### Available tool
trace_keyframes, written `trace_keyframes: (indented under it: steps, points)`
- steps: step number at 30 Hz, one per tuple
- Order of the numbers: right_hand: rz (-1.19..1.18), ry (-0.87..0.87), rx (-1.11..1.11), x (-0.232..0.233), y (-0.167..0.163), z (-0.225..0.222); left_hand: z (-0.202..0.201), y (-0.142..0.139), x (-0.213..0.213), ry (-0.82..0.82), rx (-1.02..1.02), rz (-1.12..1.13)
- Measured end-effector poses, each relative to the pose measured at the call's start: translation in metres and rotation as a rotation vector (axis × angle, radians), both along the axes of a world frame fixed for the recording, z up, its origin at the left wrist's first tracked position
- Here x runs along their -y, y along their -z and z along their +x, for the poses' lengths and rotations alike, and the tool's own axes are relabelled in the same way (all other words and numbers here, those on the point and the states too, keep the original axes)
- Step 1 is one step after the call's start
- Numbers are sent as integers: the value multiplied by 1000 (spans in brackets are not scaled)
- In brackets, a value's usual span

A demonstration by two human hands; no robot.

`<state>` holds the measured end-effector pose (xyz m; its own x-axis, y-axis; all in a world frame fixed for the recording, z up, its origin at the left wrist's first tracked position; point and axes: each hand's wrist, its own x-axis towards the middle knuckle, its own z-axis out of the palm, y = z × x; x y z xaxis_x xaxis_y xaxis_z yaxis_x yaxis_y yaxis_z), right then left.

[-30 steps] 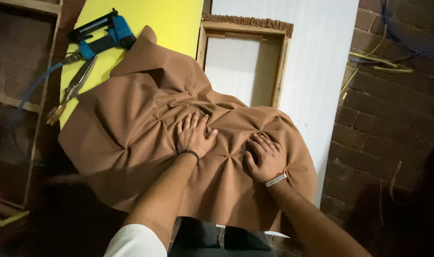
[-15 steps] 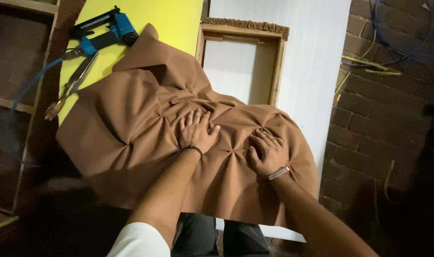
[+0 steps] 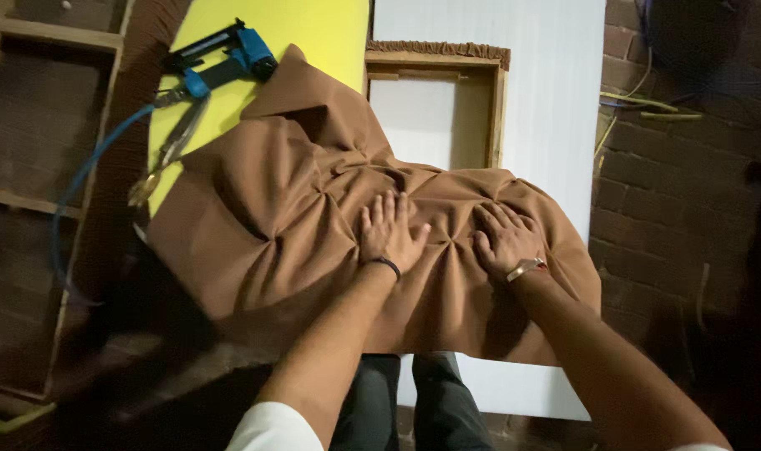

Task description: The person uses a pneumatic staple gun to attach brown fabric to a wooden chair frame with yellow foam. They then use a knife to trim excess fabric and finally drape a large piece of brown fabric over the chair seat.

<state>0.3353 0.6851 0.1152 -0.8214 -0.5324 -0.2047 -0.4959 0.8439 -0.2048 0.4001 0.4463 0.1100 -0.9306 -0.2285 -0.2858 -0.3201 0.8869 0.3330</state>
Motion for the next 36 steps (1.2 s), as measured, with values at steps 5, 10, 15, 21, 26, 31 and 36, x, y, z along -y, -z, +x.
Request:
trace_keyframes:
  steps: [5,10,15,21,26,31,36]
  points:
    - [123,60,-241,22,-15,50,51,-24,-11,142,-193,44]
    - [-48,60,-211,31,-44,93,76,-34,-20,202,-236,94]
    - [-102,99,-219,38,-62,92,74,-30,-22,151,-309,148]
    - [-113,110,-229,33,-60,96,78,-21,-25,164,-305,116]
    - [-199,118,-271,30,-56,99,79,-21,-25,166,-320,112]
    - [-186,125,-248,28,-57,98,77,-22,-28,147,-328,95]
    - [-89,158,-161,35,-58,89,78,-27,-28,176,-296,85]
